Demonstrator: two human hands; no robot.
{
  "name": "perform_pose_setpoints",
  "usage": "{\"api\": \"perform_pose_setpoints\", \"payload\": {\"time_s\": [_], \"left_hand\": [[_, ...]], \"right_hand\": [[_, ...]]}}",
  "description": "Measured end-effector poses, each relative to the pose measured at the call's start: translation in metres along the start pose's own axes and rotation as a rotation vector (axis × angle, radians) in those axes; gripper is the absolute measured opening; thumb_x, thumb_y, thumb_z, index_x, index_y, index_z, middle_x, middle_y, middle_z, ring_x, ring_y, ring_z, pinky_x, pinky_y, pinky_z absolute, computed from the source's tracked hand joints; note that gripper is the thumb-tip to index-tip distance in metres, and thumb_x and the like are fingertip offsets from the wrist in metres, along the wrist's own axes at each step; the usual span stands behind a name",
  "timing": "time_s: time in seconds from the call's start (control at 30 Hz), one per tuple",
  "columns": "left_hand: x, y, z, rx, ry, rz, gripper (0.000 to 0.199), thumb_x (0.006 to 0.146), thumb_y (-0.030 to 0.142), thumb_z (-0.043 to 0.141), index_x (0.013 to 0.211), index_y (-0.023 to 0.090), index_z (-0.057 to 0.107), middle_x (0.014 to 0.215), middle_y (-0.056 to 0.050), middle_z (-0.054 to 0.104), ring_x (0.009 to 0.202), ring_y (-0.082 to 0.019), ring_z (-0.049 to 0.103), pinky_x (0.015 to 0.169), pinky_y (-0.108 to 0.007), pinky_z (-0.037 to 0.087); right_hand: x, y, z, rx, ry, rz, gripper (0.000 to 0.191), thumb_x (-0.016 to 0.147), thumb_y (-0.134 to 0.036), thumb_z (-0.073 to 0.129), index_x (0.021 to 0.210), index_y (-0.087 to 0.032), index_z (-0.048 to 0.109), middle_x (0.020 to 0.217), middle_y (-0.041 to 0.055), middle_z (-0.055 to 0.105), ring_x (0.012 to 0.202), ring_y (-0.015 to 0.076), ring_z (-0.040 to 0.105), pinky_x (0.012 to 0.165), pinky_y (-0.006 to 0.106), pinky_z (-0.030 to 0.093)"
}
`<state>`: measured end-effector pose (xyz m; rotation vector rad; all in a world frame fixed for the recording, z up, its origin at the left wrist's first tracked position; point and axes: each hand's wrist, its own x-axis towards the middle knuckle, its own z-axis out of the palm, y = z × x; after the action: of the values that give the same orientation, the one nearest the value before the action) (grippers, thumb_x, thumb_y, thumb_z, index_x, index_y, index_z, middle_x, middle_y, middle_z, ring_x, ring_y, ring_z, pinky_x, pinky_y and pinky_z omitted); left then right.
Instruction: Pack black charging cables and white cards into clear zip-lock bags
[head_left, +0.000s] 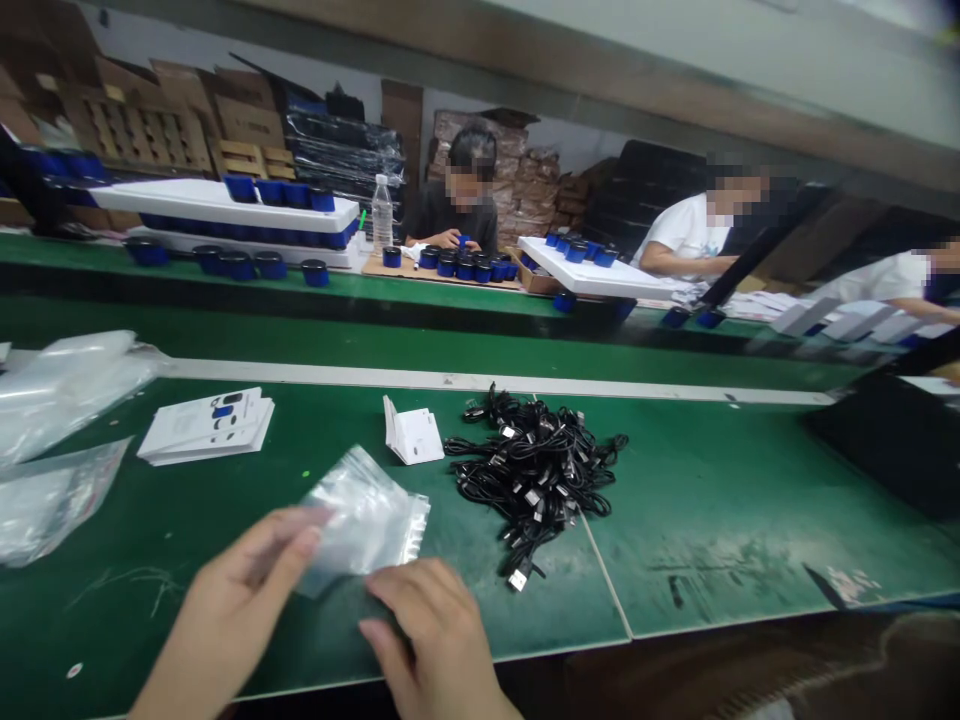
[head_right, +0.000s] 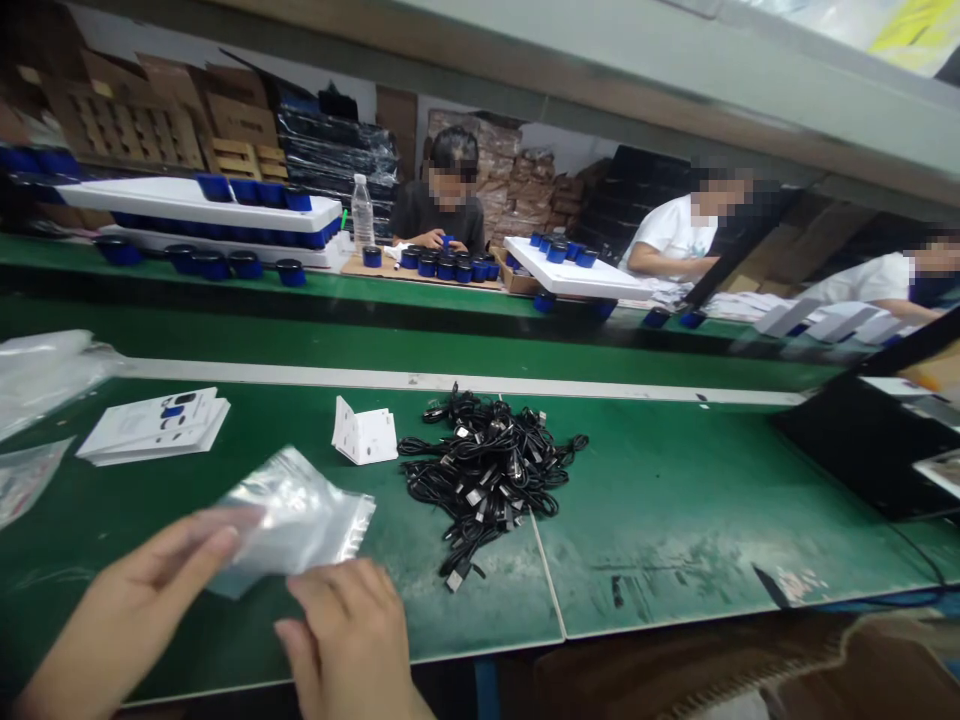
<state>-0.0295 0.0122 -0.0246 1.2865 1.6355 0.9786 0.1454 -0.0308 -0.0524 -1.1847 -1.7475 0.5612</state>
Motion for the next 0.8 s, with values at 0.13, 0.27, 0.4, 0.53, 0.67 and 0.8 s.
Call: {"api": "perform_pose_setpoints", "payload": {"time_s": [0.13, 0.27, 0.4, 0.53, 0.67, 0.8], "left_hand": [[0.029, 0.000, -0.014, -0.049, -0.001, -0.088, 0.045, 0.075, 0.054, 0.062, 0.111, 0.027, 0.065, 0.127, 0.002, 0.064, 0.121, -0.023, 0.053, 0.097, -0.028, 0.046], [0.027, -0.001, 0.000, -0.118, -0.136, -0.114, 0.050, 0.080, 0.055, 0.057, 0.119, 0.025, 0.061, 0.129, -0.002, 0.062, 0.120, -0.024, 0.055, 0.100, -0.034, 0.043], [0.019, -0.001, 0.012, -0.134, -0.241, -0.125, 0.053, 0.081, 0.056, 0.055, 0.124, 0.027, 0.057, 0.133, -0.003, 0.058, 0.124, -0.026, 0.051, 0.107, -0.042, 0.035], [0.013, 0.003, 0.007, -0.067, -0.231, 0.011, 0.045, 0.079, 0.055, 0.058, 0.117, 0.032, 0.063, 0.140, 0.001, 0.052, 0.131, -0.026, 0.042, 0.110, -0.040, 0.030], [-0.002, 0.009, -0.003, -0.191, -0.340, 0.006, 0.041, 0.076, 0.055, 0.061, 0.111, 0.035, 0.066, 0.131, 0.002, 0.060, 0.123, -0.027, 0.052, 0.095, -0.033, 0.049], [-0.011, 0.009, -0.011, -0.273, -0.383, -0.074, 0.043, 0.071, 0.058, 0.061, 0.102, 0.030, 0.070, 0.109, -0.002, 0.073, 0.102, -0.031, 0.066, 0.084, -0.037, 0.055]], "right_hand": [[0.010, 0.007, 0.007, -0.584, 0.138, -0.258, 0.029, 0.079, -0.001, 0.055, 0.104, -0.010, 0.064, 0.078, 0.0114, 0.065, 0.066, 0.0234, 0.057, 0.054, 0.035, 0.045], [0.015, 0.013, 0.005, -0.643, 0.100, -0.229, 0.026, 0.080, -0.003, 0.054, 0.104, -0.013, 0.061, 0.082, 0.0098, 0.063, 0.070, 0.0230, 0.056, 0.057, 0.034, 0.045], [0.012, 0.020, -0.012, -0.601, 0.010, -0.122, 0.026, 0.080, -0.005, 0.056, 0.104, -0.016, 0.059, 0.088, 0.0098, 0.062, 0.076, 0.0244, 0.056, 0.061, 0.036, 0.046], [0.013, 0.017, -0.033, -0.241, 0.027, 0.092, 0.021, 0.085, -0.014, 0.055, 0.106, -0.018, 0.057, 0.096, 0.0096, 0.060, 0.089, 0.0249, 0.056, 0.076, 0.040, 0.047], [0.021, 0.007, -0.038, 0.367, -0.064, 0.442, 0.028, 0.086, -0.029, 0.057, 0.112, -0.019, 0.057, 0.109, 0.0092, 0.061, 0.098, 0.0215, 0.057, 0.087, 0.038, 0.045], [0.028, 0.001, -0.032, 0.922, -0.270, 0.680, 0.038, 0.071, -0.042, 0.074, 0.098, -0.016, 0.065, 0.086, 0.0056, 0.069, 0.081, 0.0161, 0.063, 0.079, 0.030, 0.047]]}}
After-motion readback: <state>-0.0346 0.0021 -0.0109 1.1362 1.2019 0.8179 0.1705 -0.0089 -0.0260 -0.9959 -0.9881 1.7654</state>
